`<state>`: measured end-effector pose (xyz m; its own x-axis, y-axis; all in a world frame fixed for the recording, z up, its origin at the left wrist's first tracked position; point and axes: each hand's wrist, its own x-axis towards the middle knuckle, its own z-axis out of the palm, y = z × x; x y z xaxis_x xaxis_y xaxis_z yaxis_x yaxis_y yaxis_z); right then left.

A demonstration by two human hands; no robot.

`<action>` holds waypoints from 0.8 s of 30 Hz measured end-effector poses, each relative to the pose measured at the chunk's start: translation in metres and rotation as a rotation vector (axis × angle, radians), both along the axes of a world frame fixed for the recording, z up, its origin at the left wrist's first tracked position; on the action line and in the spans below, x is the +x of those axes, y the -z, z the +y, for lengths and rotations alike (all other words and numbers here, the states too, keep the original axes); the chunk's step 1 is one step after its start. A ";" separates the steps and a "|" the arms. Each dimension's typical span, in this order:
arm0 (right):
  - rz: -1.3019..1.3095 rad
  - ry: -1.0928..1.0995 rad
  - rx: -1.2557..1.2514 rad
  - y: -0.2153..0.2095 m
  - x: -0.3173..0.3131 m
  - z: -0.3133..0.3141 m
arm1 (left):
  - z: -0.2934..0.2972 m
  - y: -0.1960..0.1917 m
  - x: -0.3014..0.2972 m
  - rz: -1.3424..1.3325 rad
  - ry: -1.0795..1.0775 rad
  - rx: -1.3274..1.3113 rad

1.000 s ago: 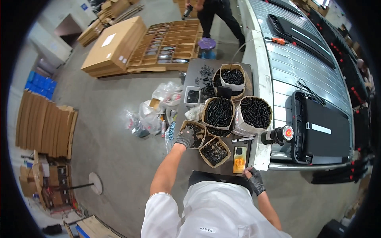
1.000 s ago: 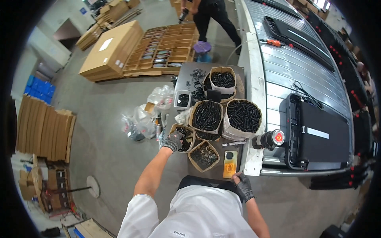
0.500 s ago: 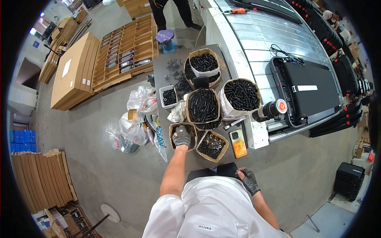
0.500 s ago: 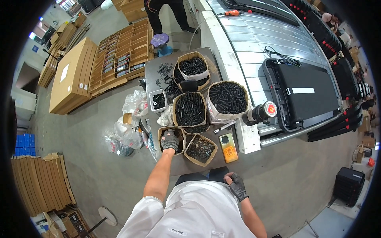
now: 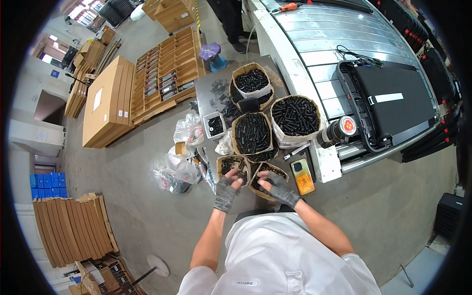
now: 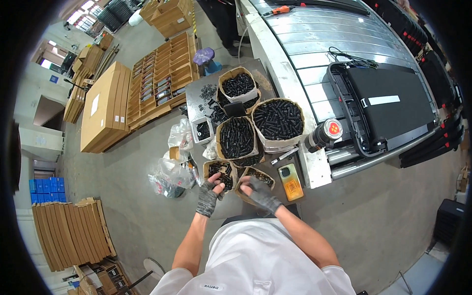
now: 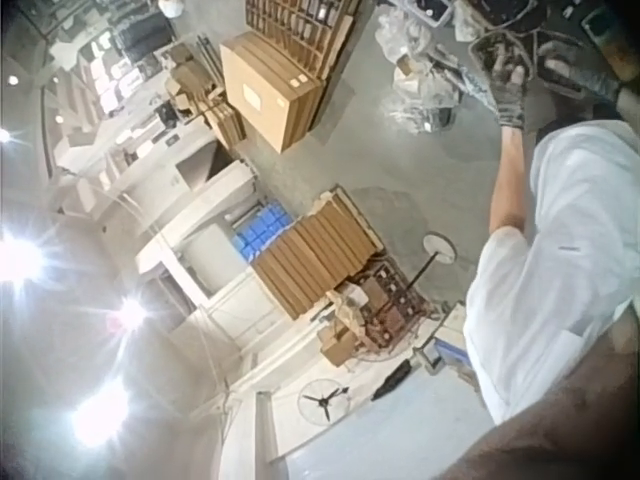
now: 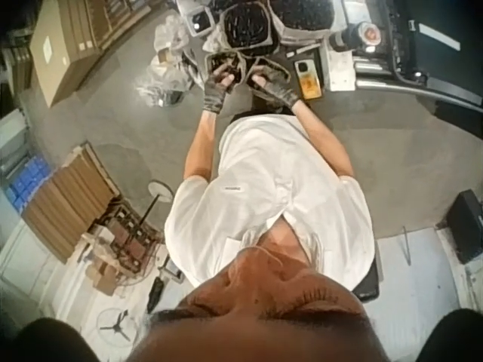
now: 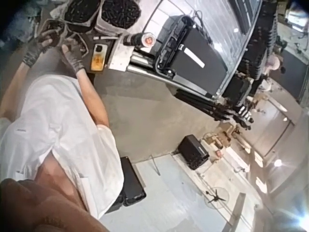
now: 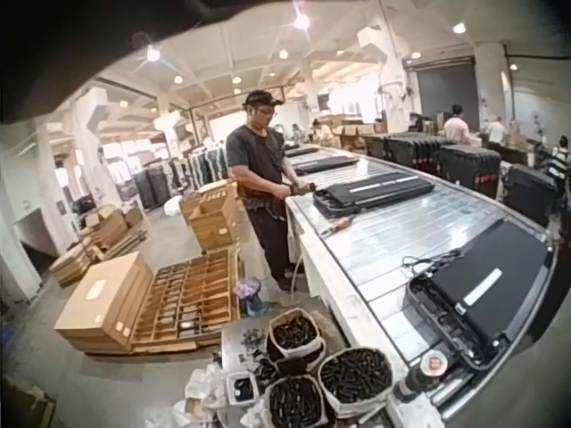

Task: Sorting small plastic components into different bins and moving solar panels onto a conveyor belt.

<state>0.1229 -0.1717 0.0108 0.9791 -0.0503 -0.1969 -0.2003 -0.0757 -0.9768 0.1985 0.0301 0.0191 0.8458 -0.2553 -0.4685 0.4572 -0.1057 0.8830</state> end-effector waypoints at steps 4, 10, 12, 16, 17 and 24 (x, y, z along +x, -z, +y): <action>0.075 -0.086 0.068 -0.010 0.018 0.049 | 0.011 -0.012 -0.014 0.039 -0.003 -0.153; -0.032 0.080 -0.004 -0.009 0.010 0.083 | 0.039 -0.007 -0.017 0.044 -0.027 -0.201; -0.105 0.084 -0.185 -0.008 0.006 0.078 | 0.051 -0.002 -0.012 -0.004 0.076 -0.100; -0.157 0.014 -0.450 -0.016 0.003 0.072 | 0.063 0.003 -0.004 -0.171 0.324 0.027; -0.123 -0.057 -0.496 -0.017 -0.001 0.071 | 0.062 0.001 -0.005 -0.166 0.341 0.017; 0.093 0.249 -0.091 -0.013 -0.023 0.095 | 0.044 0.002 -0.016 -0.084 0.489 0.012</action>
<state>0.0999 -0.0769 0.0235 0.9123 -0.3086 -0.2694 -0.3125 -0.0990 -0.9448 0.1825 0.0737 0.0170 0.6632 -0.6271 -0.4086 0.2785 -0.3000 0.9124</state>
